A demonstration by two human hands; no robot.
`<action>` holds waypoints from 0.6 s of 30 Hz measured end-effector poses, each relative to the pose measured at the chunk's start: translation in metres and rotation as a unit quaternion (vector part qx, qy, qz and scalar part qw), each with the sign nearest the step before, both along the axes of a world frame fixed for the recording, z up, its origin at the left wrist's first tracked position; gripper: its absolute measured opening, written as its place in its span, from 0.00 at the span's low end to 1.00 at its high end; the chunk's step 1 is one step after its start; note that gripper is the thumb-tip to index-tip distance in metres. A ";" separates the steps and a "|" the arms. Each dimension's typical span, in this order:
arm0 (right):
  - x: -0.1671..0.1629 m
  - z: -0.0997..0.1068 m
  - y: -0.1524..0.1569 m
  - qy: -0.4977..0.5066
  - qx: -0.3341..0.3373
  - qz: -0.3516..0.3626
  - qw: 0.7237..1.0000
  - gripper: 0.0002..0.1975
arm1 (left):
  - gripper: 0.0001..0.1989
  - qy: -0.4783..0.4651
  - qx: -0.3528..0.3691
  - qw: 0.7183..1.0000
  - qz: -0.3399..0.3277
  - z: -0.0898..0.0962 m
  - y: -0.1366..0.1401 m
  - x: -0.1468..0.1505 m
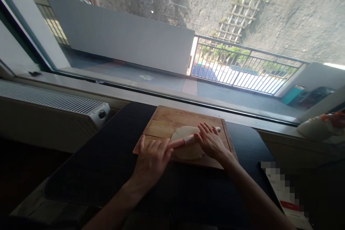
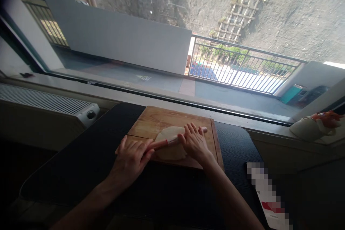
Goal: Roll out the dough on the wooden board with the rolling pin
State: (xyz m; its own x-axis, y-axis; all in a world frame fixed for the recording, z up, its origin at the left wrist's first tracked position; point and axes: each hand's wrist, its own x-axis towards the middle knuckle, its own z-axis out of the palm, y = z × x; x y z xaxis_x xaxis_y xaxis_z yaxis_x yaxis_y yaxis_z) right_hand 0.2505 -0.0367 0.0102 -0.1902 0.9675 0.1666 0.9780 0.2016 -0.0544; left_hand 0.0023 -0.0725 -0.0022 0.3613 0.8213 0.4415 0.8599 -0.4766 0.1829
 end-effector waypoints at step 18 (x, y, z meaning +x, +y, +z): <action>0.011 -0.027 -0.054 -0.023 0.055 0.032 0.998 0.30 | 0.18 -0.023 -0.018 0.999 -0.026 -0.002 -0.028 -0.003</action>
State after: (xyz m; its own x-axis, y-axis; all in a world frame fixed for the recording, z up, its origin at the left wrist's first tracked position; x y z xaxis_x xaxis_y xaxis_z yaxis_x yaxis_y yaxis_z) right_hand 0.2615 -0.0902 -0.0163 -0.2612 0.9294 0.2606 0.9637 0.2665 0.0155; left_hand -0.0009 -0.1000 -0.0040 0.3829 0.8181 0.4291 0.8248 -0.5120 0.2400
